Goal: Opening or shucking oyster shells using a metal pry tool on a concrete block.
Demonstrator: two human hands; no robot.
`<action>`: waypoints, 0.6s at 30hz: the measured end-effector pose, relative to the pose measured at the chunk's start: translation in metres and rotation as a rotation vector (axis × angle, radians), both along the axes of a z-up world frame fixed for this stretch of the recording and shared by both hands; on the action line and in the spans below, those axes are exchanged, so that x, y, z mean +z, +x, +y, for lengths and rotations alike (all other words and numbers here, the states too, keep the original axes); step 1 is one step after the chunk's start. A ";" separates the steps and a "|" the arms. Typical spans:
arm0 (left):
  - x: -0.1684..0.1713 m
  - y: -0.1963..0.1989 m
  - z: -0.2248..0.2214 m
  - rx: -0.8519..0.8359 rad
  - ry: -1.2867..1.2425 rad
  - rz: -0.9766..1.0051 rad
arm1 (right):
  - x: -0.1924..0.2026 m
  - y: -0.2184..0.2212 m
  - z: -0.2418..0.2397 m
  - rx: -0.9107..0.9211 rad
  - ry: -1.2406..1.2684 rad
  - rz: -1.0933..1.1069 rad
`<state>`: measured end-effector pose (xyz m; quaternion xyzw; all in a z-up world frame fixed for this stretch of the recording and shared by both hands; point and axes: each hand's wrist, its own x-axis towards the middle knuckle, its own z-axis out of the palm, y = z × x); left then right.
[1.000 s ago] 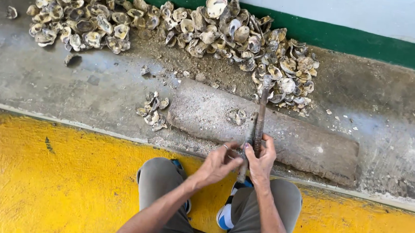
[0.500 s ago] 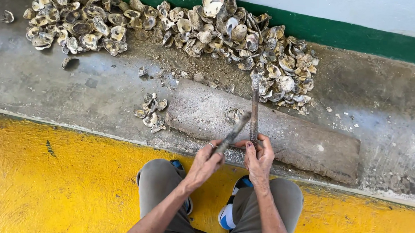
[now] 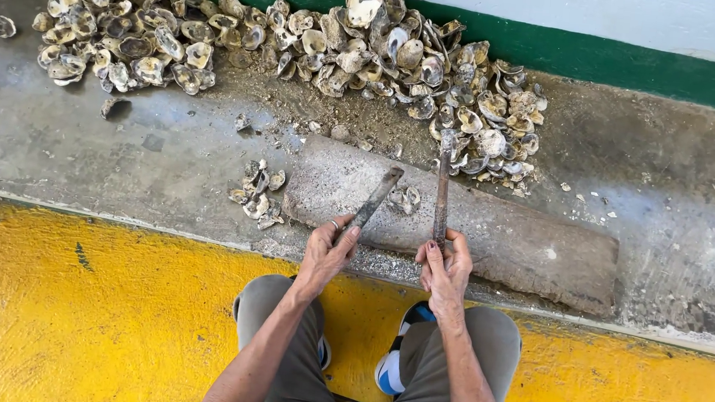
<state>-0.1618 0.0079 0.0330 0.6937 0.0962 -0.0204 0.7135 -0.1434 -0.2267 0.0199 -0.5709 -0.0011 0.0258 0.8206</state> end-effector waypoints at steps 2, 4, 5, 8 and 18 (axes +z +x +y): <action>-0.001 0.000 0.000 -0.004 0.009 0.006 | -0.003 0.001 0.000 0.001 -0.025 0.002; -0.002 0.000 0.000 -0.008 0.017 0.011 | -0.004 0.002 -0.001 0.003 -0.051 0.003; -0.003 0.000 0.000 -0.006 0.022 0.017 | -0.004 0.002 0.000 0.004 -0.056 -0.004; -0.002 0.000 0.000 -0.003 0.040 0.024 | -0.004 0.002 0.000 0.006 -0.060 -0.009; -0.005 0.008 0.001 0.007 0.261 -0.001 | -0.003 0.002 0.001 -0.006 -0.117 -0.016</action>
